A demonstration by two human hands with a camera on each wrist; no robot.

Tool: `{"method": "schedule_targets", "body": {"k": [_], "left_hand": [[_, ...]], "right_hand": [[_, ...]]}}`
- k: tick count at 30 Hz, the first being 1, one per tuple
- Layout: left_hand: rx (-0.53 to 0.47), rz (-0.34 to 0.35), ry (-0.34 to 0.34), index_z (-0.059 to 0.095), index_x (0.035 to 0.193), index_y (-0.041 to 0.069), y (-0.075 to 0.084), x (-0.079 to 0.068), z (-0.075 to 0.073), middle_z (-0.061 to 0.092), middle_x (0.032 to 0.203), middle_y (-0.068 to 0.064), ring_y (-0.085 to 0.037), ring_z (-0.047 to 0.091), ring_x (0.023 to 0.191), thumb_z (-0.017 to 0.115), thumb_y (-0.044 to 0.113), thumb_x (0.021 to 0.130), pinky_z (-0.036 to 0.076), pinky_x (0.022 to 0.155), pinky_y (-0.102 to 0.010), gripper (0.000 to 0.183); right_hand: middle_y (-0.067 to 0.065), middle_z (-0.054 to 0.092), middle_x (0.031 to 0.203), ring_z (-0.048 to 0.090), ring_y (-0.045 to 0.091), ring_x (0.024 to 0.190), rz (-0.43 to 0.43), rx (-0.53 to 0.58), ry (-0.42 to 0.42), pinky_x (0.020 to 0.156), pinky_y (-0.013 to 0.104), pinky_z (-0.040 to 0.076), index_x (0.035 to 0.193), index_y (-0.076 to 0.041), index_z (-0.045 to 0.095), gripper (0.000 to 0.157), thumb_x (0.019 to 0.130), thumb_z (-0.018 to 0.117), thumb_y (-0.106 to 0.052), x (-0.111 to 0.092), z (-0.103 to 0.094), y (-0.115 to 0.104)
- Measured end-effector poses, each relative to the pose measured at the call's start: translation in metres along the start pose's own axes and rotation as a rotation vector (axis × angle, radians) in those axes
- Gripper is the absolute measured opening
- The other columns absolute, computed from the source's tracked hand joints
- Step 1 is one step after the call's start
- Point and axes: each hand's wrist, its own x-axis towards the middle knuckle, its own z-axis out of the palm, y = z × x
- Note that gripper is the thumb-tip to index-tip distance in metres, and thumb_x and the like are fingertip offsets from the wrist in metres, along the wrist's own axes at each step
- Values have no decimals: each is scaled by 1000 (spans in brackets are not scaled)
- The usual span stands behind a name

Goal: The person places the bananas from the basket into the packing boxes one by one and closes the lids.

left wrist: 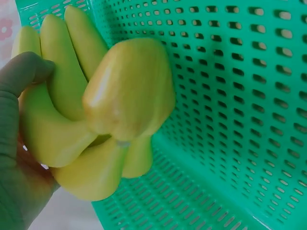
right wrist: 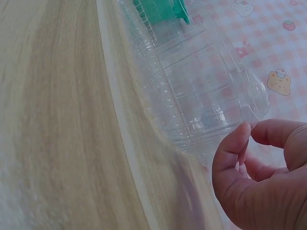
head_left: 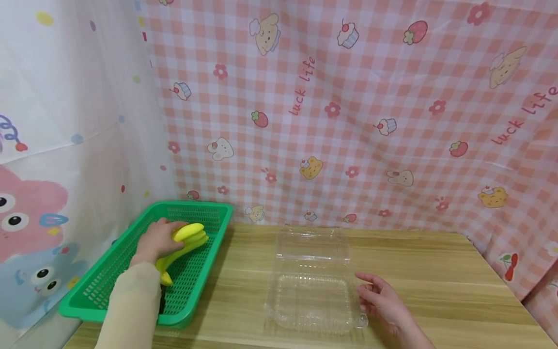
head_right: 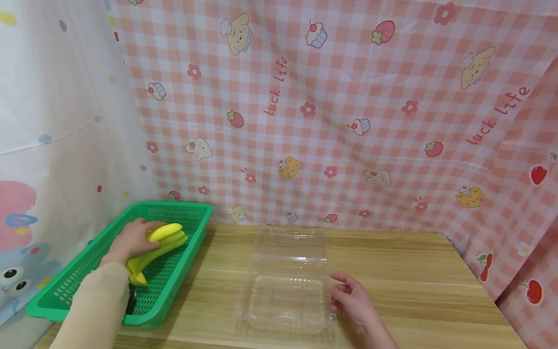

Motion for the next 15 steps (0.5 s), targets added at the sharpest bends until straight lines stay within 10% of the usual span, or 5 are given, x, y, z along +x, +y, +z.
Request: {"method": "schedule_targets", "body": {"k": [15], "left_hand": [[68,86,73,65,131,13,4,0,-16,55,121,-24,-41,48,101,77,21,79,44,78,-58,55]], "right_hand": [[1,54,88,53,8,69,0,17,-1,60,20,50,143,14,29,55,98,56,-1,0,1,0]]}}
